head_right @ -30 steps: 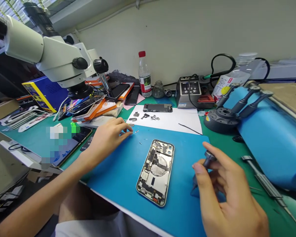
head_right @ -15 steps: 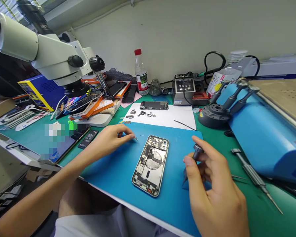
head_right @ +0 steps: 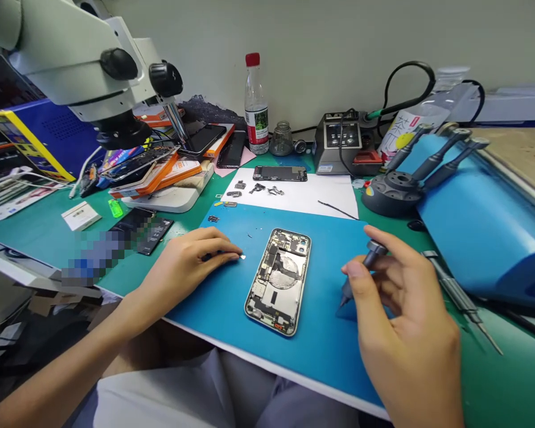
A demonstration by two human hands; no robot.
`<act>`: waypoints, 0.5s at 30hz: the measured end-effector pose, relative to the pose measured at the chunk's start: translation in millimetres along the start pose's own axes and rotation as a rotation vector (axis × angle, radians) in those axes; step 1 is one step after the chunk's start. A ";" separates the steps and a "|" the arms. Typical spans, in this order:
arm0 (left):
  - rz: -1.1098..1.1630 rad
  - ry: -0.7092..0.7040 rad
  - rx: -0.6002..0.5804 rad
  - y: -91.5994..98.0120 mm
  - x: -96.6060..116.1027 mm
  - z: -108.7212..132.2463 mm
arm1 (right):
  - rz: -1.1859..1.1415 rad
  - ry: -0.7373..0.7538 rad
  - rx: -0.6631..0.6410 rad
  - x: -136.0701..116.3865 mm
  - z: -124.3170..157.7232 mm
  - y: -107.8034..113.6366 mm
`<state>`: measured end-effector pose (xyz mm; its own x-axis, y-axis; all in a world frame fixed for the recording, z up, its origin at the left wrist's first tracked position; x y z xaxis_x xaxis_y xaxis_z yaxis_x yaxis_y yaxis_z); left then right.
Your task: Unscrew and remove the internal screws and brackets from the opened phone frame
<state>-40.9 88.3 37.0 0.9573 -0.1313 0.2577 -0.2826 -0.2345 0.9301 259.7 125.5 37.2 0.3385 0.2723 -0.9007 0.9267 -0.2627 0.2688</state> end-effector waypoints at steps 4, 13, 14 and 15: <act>-0.048 -0.117 0.051 0.0 4.1 1.9 | -0.005 0.034 0.005 -8.9 1.4 0.0; 0.184 -0.089 0.023 2.1 22.6 6.8 | 0.002 0.045 0.019 -11.9 2.6 -1.3; 0.228 -0.077 0.009 0.6 26.5 7.7 | 0.001 0.050 0.014 -11.4 2.8 -1.2; 0.238 -0.085 0.009 -0.1 31.8 8.6 | -0.002 0.051 0.010 -10.6 2.9 -1.0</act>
<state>-11.0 75.8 42.9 0.8554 -0.2638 0.4458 -0.5000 -0.1956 0.8436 254.7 120.1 45.5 0.3451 0.3200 -0.8823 0.9257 -0.2712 0.2637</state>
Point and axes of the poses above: each hand's wrist, its own z-axis away from the middle knuckle, its own y-axis out of the back of the hand, x = y × z, the point moved 10 cm from there along -z, towards the middle knuckle, and after that the axes turned 15 degrees about -z, right-handed, at the moved point
